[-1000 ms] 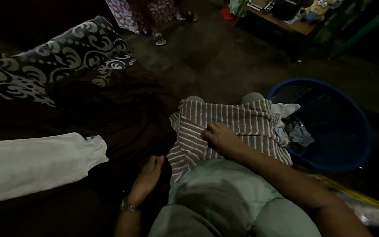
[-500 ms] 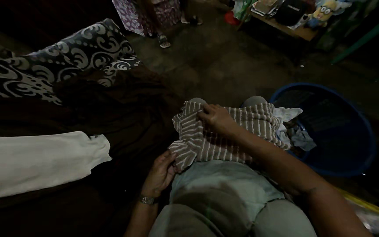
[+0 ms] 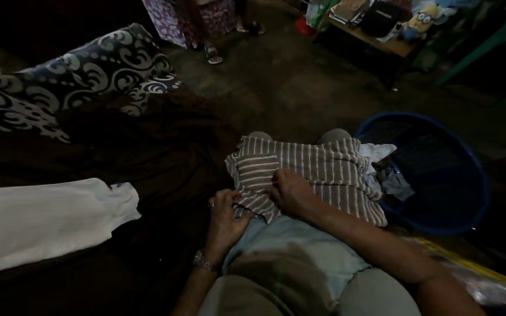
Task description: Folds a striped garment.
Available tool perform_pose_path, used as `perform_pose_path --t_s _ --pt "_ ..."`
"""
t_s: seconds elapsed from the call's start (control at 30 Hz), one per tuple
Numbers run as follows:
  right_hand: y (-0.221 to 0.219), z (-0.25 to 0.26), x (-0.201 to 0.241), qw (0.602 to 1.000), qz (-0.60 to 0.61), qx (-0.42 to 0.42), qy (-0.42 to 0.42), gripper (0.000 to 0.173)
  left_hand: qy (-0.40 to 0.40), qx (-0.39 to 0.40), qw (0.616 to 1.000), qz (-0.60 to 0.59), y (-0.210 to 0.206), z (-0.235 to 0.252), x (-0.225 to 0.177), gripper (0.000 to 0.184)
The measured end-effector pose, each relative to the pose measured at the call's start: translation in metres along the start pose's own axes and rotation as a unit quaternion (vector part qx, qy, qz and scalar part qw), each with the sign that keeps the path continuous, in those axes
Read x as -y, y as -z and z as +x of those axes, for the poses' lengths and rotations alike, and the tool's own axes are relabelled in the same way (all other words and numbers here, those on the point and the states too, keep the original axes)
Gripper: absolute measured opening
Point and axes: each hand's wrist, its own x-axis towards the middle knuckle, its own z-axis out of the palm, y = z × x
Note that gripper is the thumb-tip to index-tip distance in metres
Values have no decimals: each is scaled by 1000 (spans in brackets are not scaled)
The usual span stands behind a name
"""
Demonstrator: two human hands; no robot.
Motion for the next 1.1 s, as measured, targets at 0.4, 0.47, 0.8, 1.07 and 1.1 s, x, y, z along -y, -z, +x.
perform_pose_path --t_s 0.4,0.47,0.8,1.07,1.1 --pt "6 35 -15 985 135 -58 -87 34 -106 137 985 10 -6 1 15 26" --pt "6 33 -22 997 58 -1 -54 34 -77 182 980 0 4 17 10 31" --pt "88 -5 -129 969 -89 -174 -150 54 -12 135 989 50 -5 178 27 55" --pt "100 -36 -185 980 62 -73 -173 64 52 233 964 114 3 214 43 38" --pt "102 -39 -184 980 54 -79 -172 54 36 234 962 137 10 212 44 31"
